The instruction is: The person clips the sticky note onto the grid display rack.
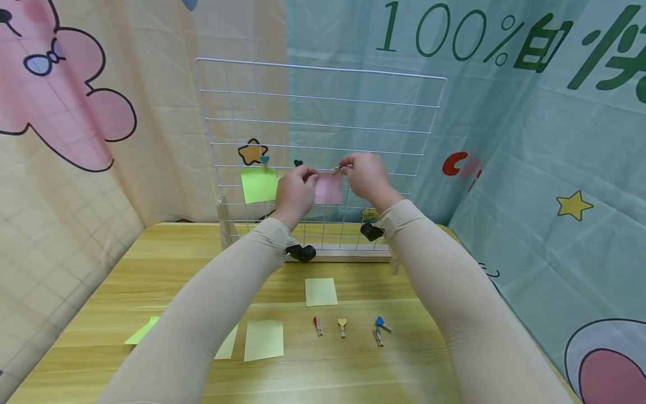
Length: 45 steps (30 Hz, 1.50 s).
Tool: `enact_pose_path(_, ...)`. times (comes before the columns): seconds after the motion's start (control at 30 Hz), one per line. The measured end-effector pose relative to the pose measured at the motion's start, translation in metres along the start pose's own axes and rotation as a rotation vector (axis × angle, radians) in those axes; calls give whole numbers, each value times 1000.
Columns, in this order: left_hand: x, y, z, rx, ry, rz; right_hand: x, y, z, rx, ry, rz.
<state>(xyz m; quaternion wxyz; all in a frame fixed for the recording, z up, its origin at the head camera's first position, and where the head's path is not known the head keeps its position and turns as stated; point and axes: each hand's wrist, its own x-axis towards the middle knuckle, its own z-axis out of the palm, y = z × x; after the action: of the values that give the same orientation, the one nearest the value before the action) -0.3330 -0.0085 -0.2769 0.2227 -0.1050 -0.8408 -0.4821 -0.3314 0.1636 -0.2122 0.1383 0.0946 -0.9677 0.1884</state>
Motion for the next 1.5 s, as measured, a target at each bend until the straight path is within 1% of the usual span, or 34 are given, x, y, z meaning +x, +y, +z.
enact_pose_path(0.17, 0, -1, 2, 1, 9, 3, 3, 1, -1, -28, -6, -22)
enact_pose_path(0.33, -1, -1, 2, -3, 14, 11, 5, 0, -3, -47, -25, -21)
enact_pose_path(0.57, -1, 0, 2, -4, 23, 12, 7, -1, -4, -79, -28, -26)
enact_pose_path(0.9, 1, -2, 3, -9, 23, 22, 5, -2, -2, -59, -21, -33)
enact_pose_path(1.2, 1, -2, 2, -11, 29, 34, 4, 0, 2, 0, -5, -25)
enact_pose_path(1.33, 1, -2, 2, -9, 30, 35, 1, 0, 2, 25, -13, -8)
enact_pose_path(1.5, 1, -3, 2, -16, 24, 29, -3, 2, 3, 16, -15, -17)
